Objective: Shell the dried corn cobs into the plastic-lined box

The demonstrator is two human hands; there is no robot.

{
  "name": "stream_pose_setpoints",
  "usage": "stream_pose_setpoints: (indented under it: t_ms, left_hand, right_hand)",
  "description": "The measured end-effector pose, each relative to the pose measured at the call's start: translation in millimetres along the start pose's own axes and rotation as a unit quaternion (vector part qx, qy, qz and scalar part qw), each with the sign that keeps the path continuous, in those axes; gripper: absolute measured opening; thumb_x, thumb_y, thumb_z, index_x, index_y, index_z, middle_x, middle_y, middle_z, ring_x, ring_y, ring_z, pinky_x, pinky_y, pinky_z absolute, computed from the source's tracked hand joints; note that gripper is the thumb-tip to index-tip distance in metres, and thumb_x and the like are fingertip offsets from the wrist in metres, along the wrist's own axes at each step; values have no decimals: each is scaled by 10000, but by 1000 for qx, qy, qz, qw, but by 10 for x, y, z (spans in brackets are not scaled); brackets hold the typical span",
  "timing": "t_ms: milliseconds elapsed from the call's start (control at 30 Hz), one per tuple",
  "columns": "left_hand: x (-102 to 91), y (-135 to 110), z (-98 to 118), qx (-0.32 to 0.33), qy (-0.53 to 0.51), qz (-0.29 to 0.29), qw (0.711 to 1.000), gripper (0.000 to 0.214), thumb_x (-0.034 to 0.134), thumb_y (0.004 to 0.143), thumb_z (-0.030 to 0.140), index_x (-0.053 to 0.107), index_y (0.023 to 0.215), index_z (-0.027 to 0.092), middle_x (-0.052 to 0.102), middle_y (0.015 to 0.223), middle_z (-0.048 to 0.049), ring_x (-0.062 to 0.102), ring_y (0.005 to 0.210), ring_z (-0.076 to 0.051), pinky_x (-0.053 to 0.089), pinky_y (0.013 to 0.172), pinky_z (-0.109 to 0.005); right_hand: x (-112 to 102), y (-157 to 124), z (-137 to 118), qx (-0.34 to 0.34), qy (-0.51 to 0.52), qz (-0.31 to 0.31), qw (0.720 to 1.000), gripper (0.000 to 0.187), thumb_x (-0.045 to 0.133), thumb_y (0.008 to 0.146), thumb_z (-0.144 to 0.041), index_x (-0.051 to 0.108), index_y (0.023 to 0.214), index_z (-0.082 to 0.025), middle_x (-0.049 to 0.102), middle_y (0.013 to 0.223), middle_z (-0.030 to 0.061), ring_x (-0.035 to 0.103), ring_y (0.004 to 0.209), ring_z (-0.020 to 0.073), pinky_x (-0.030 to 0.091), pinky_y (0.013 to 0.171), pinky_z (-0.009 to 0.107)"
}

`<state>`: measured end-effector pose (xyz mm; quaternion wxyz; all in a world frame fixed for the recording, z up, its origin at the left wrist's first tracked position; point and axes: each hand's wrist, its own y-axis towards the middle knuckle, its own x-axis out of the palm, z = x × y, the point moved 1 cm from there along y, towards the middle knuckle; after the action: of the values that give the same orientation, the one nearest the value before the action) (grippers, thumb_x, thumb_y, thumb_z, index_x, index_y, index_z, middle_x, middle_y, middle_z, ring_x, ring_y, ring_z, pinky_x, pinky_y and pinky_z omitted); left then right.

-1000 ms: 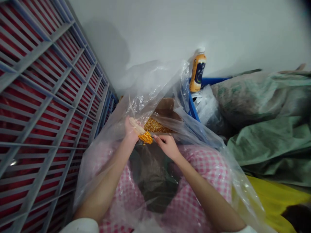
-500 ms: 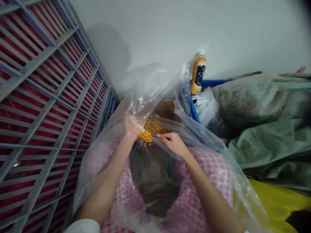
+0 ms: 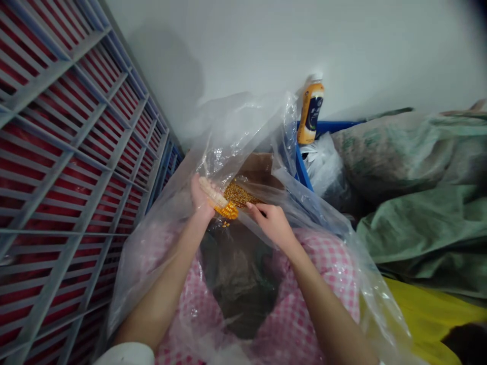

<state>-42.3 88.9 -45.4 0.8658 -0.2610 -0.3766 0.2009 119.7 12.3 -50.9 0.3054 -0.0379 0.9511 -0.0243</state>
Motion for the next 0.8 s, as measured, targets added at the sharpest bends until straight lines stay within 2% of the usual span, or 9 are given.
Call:
stream_pose_setpoints:
  t_ms: [100,167,267,400,533,600,700,800]
  left_hand:
    - [2,-38,0,6,-1,-20,1000,389,361,878,443,411,578,200,378,431,52,372,343,-90,360,423,-231]
    - [15,-80,-14,-35,-9,-58,998,393,366,878,429,408,566,195,369,422,53,377,341,-89,363,421,-232]
    - [45,-153,-34,-102,-20,-107,989,397,360,889,406,399,559,189,363,410,52,365,329,-83,345,404,-224]
    - [68,-207,-58,-142,-26,-125,982,399,371,887,425,399,567,188,385,417,43,352,327,-76,353,402,-226]
    - [64,-205,-97,-155,-22,-116,981,399,390,878,446,398,567,196,369,406,41,364,332,-85,360,406,-230]
    - [60,-199,-111,-158,-20,-113,981,398,379,880,441,396,567,196,356,401,45,361,328,-88,352,401,-227]
    - [55,-186,-120,-157,-14,-115,981,397,376,878,435,395,562,196,354,399,45,362,325,-93,350,397,-231]
    - [51,-171,-133,-148,-6,-113,982,396,384,875,429,405,559,191,367,396,42,370,325,-92,350,396,-228]
  right_hand:
    - [44,46,45,13,120,36,992,440,363,913,-529,433,625,-203,387,554,-34,352,531,111,261,537,242]
    - [121,66,53,21,210,16,977,408,374,898,-553,464,699,-208,393,591,-40,352,540,112,280,527,233]
    - [238,59,18,72,296,-10,953,437,412,852,-621,497,737,-207,398,618,-42,335,529,107,277,499,231]
    - [339,11,-59,115,335,-2,935,515,406,812,-687,522,727,-193,473,662,-20,398,565,108,303,503,226]
    - [438,-5,-74,123,329,5,936,452,559,728,-624,584,770,-174,546,702,-1,469,646,129,344,554,223]
    - [485,-7,-73,136,338,-10,931,419,608,693,-583,592,740,-167,534,661,-12,448,610,117,330,538,219]
    - [528,-17,-92,169,377,-35,910,419,622,679,-581,574,682,-164,464,566,-41,380,520,90,285,487,216]
    - [553,-24,-113,192,407,-15,893,447,629,664,-605,543,637,-167,427,530,-51,351,482,78,257,458,217]
